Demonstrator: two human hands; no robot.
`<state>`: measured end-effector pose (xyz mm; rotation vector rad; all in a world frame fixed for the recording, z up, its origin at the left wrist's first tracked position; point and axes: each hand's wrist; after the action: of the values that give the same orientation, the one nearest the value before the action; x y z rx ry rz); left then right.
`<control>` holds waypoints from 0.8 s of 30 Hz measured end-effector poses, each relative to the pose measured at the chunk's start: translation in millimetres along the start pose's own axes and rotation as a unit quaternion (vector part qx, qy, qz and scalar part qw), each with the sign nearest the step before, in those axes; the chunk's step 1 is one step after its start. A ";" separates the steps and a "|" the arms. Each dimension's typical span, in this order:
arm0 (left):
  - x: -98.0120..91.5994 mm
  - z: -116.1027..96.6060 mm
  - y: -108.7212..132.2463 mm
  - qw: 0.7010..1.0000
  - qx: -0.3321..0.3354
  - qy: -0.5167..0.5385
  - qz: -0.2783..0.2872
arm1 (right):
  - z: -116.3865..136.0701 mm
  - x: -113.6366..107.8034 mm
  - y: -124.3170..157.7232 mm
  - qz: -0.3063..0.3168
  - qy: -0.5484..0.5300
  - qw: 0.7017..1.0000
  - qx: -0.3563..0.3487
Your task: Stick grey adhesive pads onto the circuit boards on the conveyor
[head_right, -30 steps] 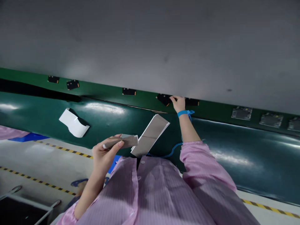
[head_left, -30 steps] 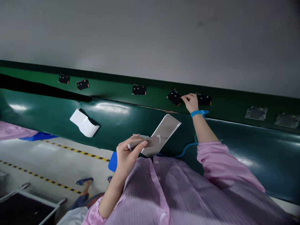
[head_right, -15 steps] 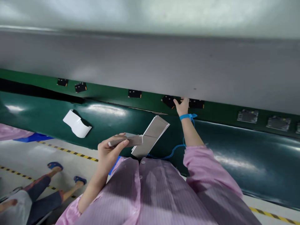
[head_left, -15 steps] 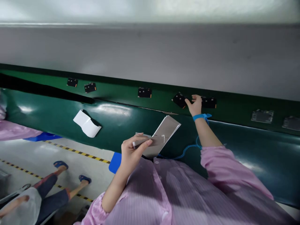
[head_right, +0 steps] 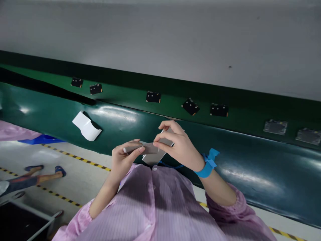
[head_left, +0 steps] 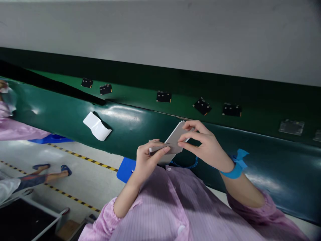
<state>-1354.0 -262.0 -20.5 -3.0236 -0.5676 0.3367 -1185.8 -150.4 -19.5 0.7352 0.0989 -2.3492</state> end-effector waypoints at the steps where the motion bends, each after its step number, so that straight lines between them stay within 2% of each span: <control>1: -0.2 0.8 0.1 1.000 -0.001 -0.002 -0.001 | -0.5 0.6 0.2 0.000 -0.001 1.000 0.003; 4: -2.2 4.4 0.2 1.000 -0.012 -0.013 -0.010 | -9.7 3.7 -8.3 -0.021 -0.040 0.999 0.027; 6: -5.6 7.2 1.1 0.999 -0.022 -0.021 -0.023 | -29.8 8.0 -29.7 -0.044 -0.072 0.995 0.054; 8: -11.0 10.1 3.0 0.998 -0.031 -0.030 -0.038 | -62.6 15.4 -66.3 -0.056 -0.072 0.992 0.090; 12: -26.5 15.5 9.3 0.996 -0.040 -0.051 -0.067 | -136.4 35.1 -153.9 -0.058 0.037 0.974 0.215; 15: -38.8 19.1 13.7 0.992 -0.058 -0.068 -0.090 | -169.8 47.4 -193.1 -0.057 0.073 0.965 0.246; 19: -49.5 22.6 13.3 0.986 -0.068 -0.080 -0.130 | -187.2 55.1 -201.4 -0.056 0.098 0.962 0.250; 24: -48.4 25.0 7.7 0.987 -0.066 -0.065 -0.130 | -201.1 52.7 -198.8 -0.053 0.135 0.952 0.269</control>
<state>-1400.8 -286.7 -35.6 -3.0126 -1.0200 0.5006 -1244.9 24.8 -239.9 1.3408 -0.4113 -2.3798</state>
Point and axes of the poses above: each hand's wrist, its own y-axis away from the middle knuckle, its own x-axis out of the palm, z = x × y, and after that the axes turned 14 degrees about x, right-handed
